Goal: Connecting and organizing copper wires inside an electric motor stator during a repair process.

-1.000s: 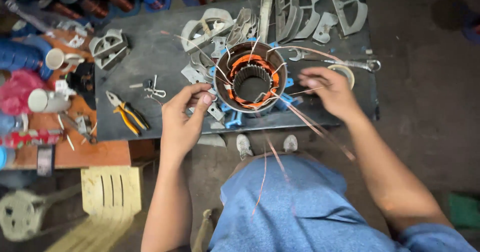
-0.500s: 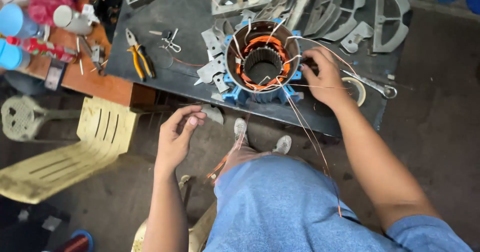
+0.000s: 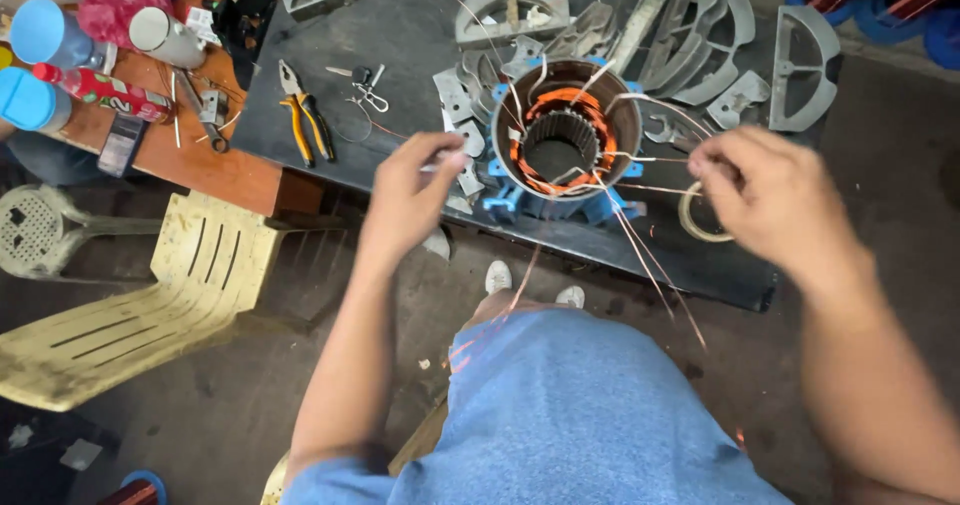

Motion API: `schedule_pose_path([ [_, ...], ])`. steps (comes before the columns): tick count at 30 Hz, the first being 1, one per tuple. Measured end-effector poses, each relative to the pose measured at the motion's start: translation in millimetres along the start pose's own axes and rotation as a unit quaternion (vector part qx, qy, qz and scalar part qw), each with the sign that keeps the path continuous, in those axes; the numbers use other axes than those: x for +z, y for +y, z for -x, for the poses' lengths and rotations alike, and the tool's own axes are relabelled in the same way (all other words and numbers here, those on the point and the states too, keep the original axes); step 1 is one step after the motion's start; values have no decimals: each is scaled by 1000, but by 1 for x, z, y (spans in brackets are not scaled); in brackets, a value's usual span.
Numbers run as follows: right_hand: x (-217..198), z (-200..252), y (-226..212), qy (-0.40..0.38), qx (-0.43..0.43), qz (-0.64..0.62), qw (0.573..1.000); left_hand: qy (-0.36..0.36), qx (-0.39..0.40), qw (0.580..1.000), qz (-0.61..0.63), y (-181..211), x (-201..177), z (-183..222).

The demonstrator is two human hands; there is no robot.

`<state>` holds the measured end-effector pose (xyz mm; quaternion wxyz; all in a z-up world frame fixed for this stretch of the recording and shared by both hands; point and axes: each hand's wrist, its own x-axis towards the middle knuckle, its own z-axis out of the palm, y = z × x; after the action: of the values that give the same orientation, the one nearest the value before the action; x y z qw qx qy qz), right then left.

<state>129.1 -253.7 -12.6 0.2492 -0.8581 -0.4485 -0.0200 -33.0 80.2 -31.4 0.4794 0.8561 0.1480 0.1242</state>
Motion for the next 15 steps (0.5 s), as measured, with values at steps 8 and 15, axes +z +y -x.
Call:
schedule_pose_path([
  [8, -2, -107, 19, -31, -170, 188, 967, 27, 66, 988, -138, -7, 52, -37],
  [15, 2, -132, -10, -197, -47, 369, 907, 75, 139, 966, -204, -5, 51, -27],
])
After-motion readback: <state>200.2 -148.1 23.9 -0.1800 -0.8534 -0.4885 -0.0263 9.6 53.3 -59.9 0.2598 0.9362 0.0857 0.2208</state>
